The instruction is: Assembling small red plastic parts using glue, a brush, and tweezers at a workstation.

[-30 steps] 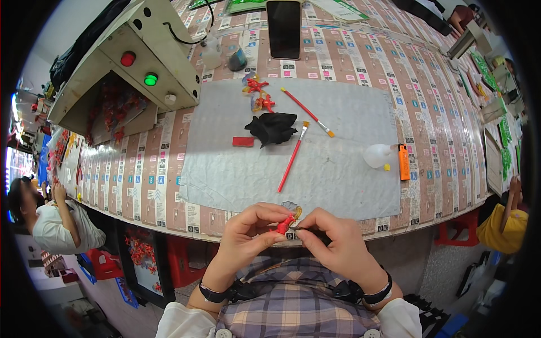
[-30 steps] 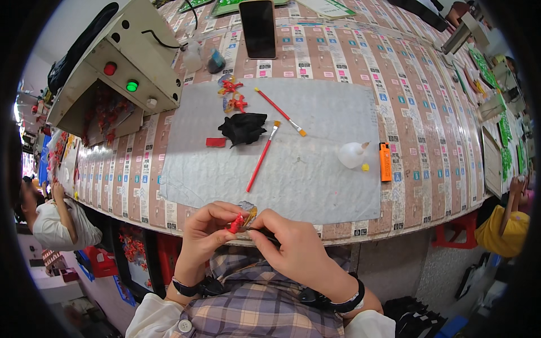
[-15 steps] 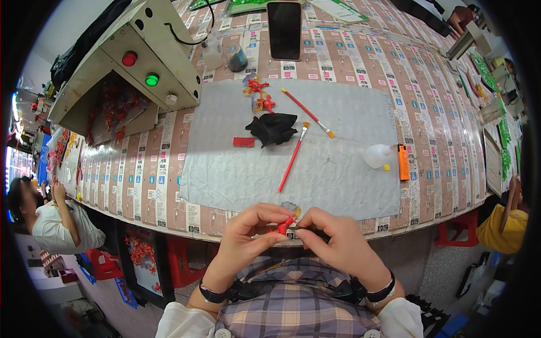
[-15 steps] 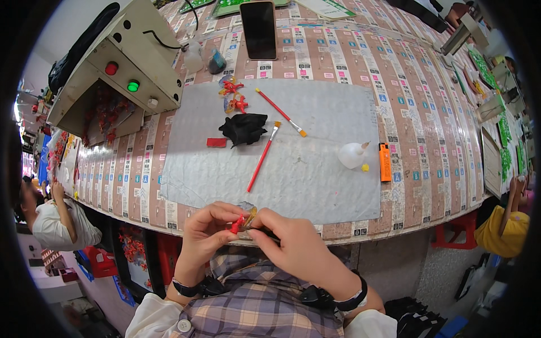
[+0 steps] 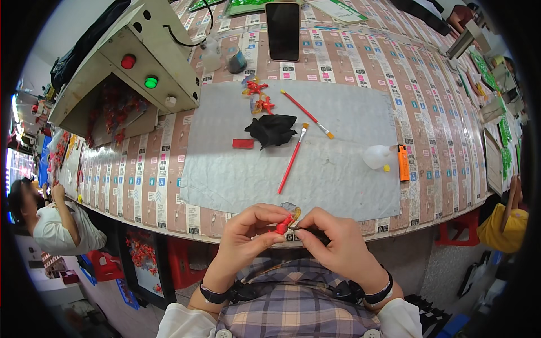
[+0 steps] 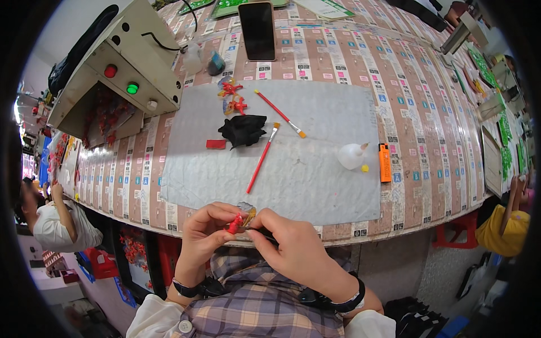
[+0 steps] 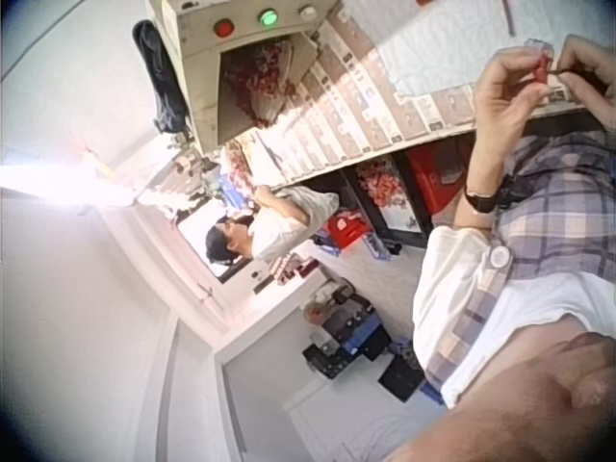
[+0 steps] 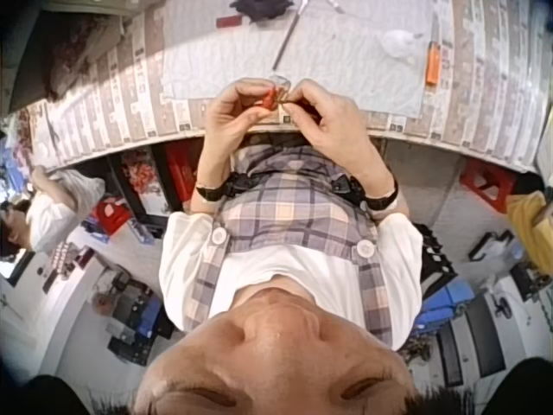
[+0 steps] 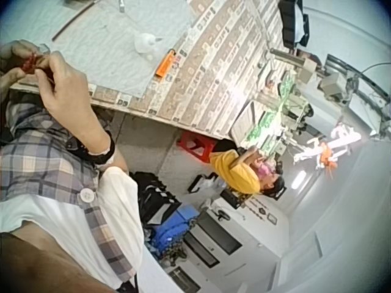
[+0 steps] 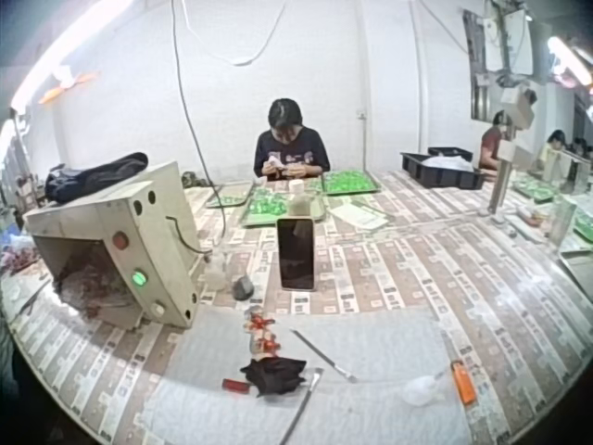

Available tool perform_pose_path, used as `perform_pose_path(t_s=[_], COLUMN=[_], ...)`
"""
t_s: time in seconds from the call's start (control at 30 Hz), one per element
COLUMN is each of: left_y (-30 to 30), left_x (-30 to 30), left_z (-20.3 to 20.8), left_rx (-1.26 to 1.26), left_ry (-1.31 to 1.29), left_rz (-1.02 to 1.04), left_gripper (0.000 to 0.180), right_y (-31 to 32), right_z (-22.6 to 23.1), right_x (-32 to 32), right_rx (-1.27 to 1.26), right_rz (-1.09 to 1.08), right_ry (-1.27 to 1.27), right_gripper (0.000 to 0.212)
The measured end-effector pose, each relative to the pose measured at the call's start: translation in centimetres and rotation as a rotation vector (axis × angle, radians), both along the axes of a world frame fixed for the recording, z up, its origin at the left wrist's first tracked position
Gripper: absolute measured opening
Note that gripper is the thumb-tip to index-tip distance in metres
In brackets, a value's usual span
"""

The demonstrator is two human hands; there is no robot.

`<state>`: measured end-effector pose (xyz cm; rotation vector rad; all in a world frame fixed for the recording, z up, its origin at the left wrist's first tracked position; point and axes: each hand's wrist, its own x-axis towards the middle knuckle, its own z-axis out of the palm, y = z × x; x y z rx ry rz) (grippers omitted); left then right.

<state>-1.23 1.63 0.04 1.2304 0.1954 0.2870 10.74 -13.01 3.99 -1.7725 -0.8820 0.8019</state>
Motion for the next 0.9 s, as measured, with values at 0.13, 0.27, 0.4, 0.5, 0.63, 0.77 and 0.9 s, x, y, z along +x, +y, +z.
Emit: perform_pose_path(t_s=[0.13,0.27,0.4,0.5,0.63,0.77,0.9], left_y=[0.0,-0.1,-0.1,-0.1,-0.1,-0.2,-0.2], left_x=[0.0,0.0,0.0,-0.2,0.0,0.1,0.1], left_z=[0.0,0.0,0.1,0.0,0.1,0.2,0.0], left_rx=[0.000,0.037,0.094,0.093,0.046,0.000,-0.018], left_ry=[0.012,0.039,0.077,0.056,0.029,0.020,0.015], left_rz=[0.005,0.022,0.041,0.022,-0.002,0.001,0.005], left_gripper=[0.026,0.026,0.026,0.026,0.025,0.026,0.026], right_y=[0.0,0.1,0.2,0.0,-0.2,-0.5,-0.5], right_z=[-0.5,-0.6,-0.5,-0.5,-1.2,-1.2,-1.3], right_x=[-0.3,-0.6,-0.5,0.4,0.7,0.0,-0.5], right_rx=[0.063,0.065,0.019,-0.026,0.007,0.055,0.088], right_rz=[-0.007,-0.012,0.021,0.088,0.073,-0.009,-0.033], right_ry=[-0.121,-0.237,-0.237,0.198,0.660,0.414,0.135], right_gripper=[0.010,0.010,0.010,0.010,0.012,0.012,0.011])
